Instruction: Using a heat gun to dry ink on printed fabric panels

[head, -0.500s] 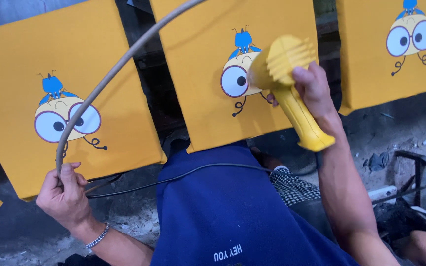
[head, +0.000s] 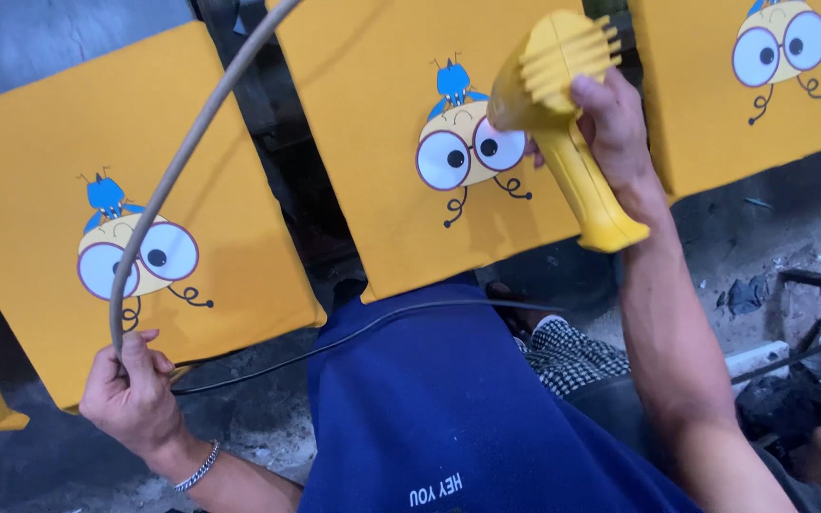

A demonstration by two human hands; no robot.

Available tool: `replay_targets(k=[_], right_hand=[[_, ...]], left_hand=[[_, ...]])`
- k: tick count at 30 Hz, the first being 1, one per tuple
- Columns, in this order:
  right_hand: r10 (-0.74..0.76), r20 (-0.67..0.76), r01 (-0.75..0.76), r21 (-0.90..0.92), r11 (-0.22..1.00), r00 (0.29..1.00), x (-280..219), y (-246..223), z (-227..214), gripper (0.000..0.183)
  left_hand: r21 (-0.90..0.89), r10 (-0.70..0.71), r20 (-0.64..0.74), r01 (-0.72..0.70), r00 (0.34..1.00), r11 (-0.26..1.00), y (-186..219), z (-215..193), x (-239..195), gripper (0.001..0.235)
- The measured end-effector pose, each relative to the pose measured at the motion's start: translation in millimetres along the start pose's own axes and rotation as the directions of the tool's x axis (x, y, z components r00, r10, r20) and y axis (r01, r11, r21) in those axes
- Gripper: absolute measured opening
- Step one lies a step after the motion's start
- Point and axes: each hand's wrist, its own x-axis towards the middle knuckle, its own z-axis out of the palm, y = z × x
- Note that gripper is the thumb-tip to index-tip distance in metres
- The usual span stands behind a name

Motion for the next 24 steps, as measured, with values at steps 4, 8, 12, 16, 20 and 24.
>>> replay_targets(k=[4, 8, 12, 16, 20, 24], right_hand=[[0.104, 0.074, -0.114, 0.137, 0.984, 0.992, 3, 13, -8, 0.053], [0.019, -0.076, -0.02, -0.007, 1.0, 0.997, 5, -4, 3, 0.063], [0.059, -0.056, -0.062, -0.043, 0.997, 0.997, 4, -6, -14, 0.059], [0.053, -0.005, -0.052, 0.083, 0.995, 0.999, 6, 2, -4, 0.052], [0.047, -0.112, -0.048, -0.009, 0.999, 0.993, 2, -11, -5, 0.061], [0.061, -0.111, -0.061, 0.004, 0.998, 0.992, -7, 2, -27, 0.059]], left_hand=[[0.03, -0.015, 0.006, 0.015, 1.0, 0.999, 1, 2, 1, 0.031], [0.046, -0.009, 0.019, 0.008, 1.0, 0.999, 1, -2, 4, 0.03], [0.045, -0.03, 0.011, 0.03, 0.999, 0.999, 0, 2, 5, 0.03], [0.047, 0.0, 0.044, -0.002, 0.999, 0.999, -2, 3, 9, 0.028], [0.021, -0.014, 0.039, 0.014, 0.999, 1.0, -4, 5, 13, 0.03], [0.046, -0.01, 0.051, 0.007, 0.999, 0.999, -2, 6, 13, 0.03]])
